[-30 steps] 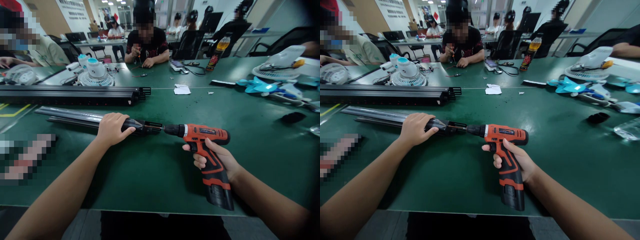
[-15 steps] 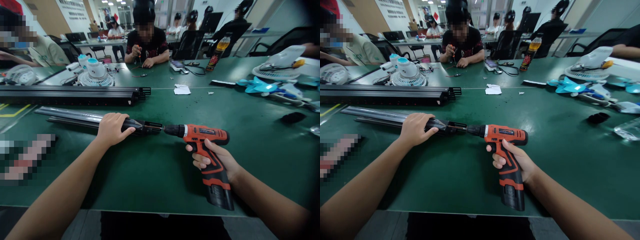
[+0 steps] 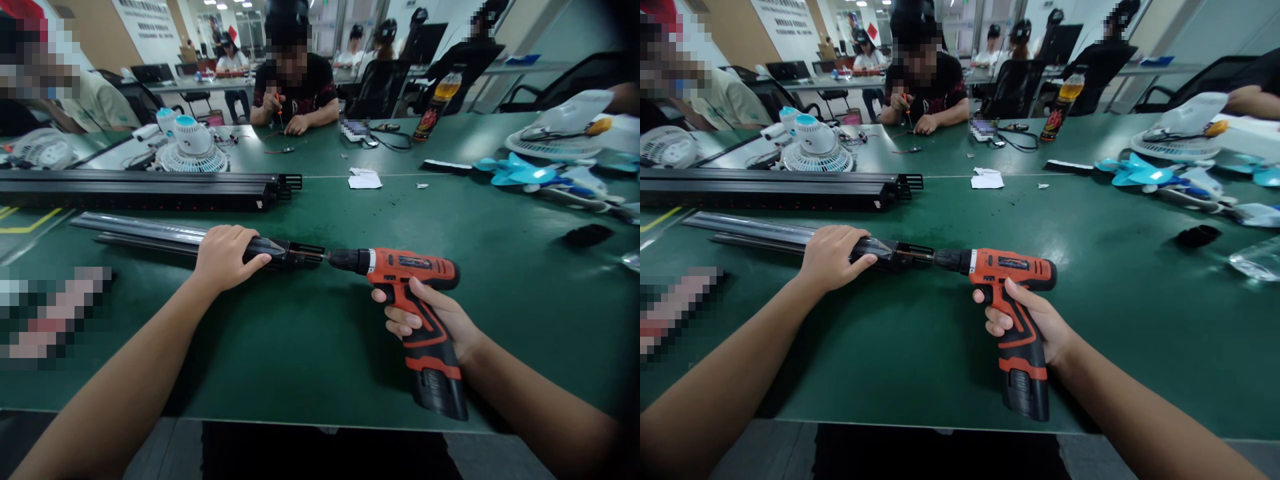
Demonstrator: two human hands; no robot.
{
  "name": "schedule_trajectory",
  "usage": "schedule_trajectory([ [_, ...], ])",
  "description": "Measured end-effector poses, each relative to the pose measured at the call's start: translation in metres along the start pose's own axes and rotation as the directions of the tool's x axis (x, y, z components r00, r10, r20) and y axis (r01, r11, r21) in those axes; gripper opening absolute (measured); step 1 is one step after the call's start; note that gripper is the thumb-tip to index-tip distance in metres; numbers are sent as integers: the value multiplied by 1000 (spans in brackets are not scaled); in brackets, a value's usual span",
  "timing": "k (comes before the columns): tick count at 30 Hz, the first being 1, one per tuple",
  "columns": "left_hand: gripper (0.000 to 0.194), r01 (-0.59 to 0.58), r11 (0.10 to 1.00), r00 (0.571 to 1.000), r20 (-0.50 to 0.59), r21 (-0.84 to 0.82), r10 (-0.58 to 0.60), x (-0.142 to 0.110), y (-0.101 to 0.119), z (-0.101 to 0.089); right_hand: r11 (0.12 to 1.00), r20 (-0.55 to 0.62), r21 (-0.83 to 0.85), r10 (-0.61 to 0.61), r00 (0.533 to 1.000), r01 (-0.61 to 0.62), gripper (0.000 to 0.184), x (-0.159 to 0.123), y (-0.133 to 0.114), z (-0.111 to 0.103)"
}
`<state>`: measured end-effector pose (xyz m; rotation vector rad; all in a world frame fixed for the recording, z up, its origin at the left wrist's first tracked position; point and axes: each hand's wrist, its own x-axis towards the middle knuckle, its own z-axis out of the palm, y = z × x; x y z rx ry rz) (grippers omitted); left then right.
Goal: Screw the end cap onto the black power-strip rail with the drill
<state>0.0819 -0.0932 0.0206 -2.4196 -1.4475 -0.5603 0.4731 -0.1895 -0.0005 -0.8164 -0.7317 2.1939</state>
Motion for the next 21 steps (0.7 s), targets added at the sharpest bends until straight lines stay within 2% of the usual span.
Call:
schedule_trajectory([
  [5,69,5,1000,1000,-1,-8,-5,0,0,0,1000,-20,-25,-9,1000,8,47,0,0,1],
  [21,70,1,1000,1000,13,-9,-1,1,1,-2,999,45,37,-12,999,11,45,1,-1,2],
])
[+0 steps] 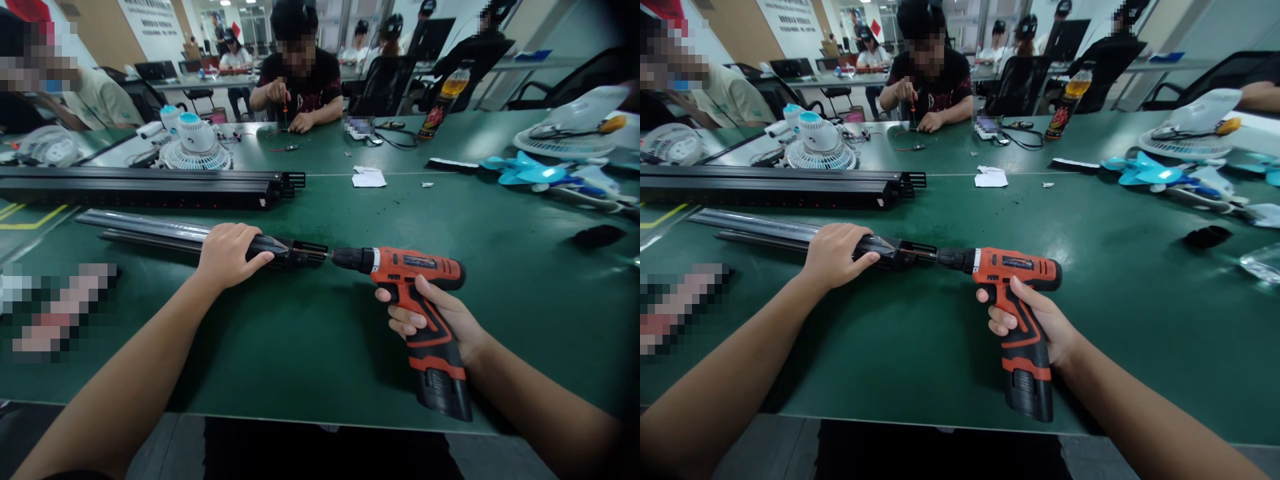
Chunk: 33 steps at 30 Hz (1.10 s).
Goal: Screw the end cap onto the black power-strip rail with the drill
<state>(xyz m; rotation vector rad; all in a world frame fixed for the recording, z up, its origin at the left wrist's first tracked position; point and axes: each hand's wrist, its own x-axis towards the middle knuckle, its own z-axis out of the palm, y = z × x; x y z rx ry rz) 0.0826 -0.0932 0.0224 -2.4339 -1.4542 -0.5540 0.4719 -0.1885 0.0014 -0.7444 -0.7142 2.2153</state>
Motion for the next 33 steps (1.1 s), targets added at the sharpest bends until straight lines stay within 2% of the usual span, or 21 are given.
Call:
schedule_trajectory([
  [5,70,-8,1000,1000,5,17,8,-1,-2,2,999,29,37,-3,1000,2,44,1,0,3],
  [16,75,-15,1000,999,30,25,14,1,-3,1,999,28,9,-41,999,40,43,2,3,6],
  [33,67,1,1000,999,43,8,-1,1,-2,1,998,-69,55,27,997,-23,50,-2,2,-3],
])
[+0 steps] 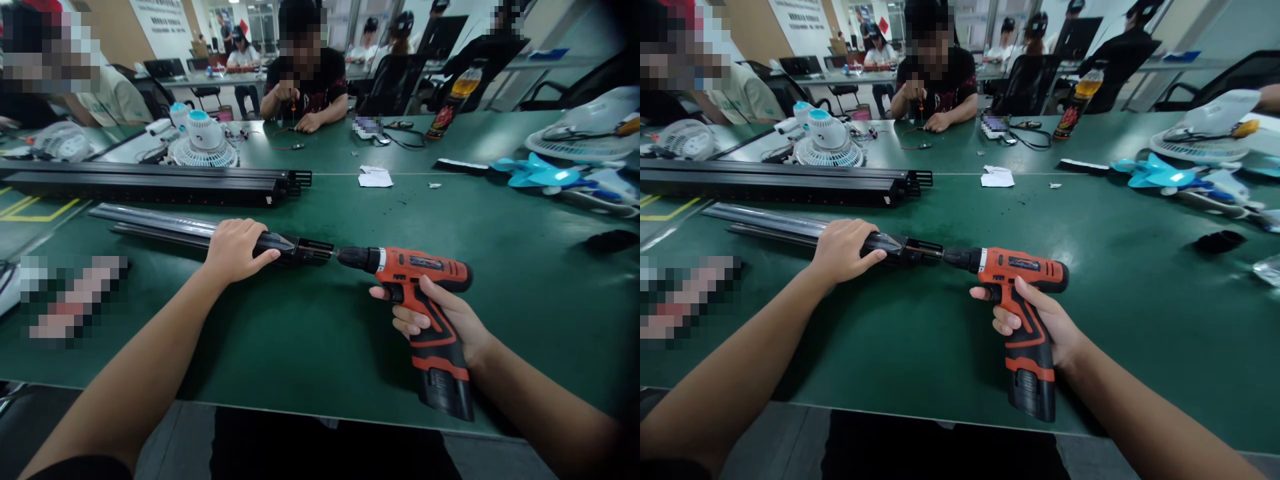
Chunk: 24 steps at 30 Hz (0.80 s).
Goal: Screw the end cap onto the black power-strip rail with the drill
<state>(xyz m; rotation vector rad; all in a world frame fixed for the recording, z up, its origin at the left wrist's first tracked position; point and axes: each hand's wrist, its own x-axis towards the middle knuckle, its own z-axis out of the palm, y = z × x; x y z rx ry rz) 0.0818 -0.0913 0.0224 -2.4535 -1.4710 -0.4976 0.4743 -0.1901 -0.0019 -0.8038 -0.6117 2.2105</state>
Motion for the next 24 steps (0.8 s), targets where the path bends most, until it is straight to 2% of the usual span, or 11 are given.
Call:
schedule_trajectory([
  [6,67,-4,1000,1000,-4,-9,4,-1,-1,2,1000,0,-1,-9,1000,9,45,1,0,4],
  [13,67,-3,1000,1000,11,5,3,0,0,0,996,24,8,-85,996,85,34,2,-2,11],
  [18,67,15,1000,1000,14,-22,-15,0,1,-1,999,33,-20,-48,998,48,37,2,-2,11],
  [24,65,15,1000,1000,13,-15,-15,0,1,-1,995,29,-53,-86,996,88,38,2,1,9],
])
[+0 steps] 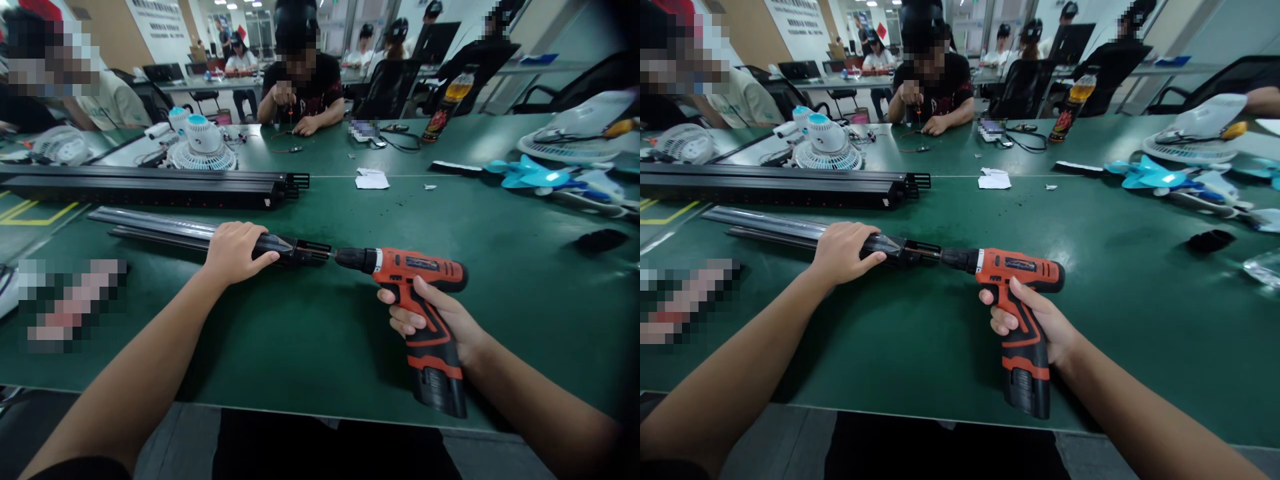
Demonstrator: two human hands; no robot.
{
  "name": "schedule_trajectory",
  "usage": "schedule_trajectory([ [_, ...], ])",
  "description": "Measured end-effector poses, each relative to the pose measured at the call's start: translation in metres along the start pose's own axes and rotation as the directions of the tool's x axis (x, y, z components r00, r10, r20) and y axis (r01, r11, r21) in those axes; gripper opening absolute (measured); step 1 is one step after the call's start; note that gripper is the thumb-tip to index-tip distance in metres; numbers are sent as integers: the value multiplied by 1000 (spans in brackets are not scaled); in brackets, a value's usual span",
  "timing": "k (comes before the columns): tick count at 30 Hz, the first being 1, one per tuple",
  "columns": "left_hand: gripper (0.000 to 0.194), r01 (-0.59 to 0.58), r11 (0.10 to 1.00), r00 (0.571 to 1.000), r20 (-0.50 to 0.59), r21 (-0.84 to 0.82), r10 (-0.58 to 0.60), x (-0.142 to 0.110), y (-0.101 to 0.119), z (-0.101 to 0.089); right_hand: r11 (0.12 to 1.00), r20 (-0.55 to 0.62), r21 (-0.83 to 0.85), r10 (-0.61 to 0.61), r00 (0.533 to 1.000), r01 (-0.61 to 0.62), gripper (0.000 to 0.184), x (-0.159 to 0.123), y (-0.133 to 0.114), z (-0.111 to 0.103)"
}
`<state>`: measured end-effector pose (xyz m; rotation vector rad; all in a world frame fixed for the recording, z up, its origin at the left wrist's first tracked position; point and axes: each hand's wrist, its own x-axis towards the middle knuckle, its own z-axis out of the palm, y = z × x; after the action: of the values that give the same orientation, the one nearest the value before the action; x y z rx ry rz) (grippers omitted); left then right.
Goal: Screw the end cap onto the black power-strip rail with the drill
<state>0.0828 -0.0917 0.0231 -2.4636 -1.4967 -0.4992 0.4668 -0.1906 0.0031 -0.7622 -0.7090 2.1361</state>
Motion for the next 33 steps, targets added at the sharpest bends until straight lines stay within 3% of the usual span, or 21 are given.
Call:
schedule_trajectory([
  [11,65,-2,1000,1000,24,17,2,0,0,-1,995,47,36,92,995,-93,47,1,-3,-5],
  [33,66,0,999,1000,12,37,-1,0,-1,1,999,36,-24,31,999,-30,40,2,-2,-3],
])
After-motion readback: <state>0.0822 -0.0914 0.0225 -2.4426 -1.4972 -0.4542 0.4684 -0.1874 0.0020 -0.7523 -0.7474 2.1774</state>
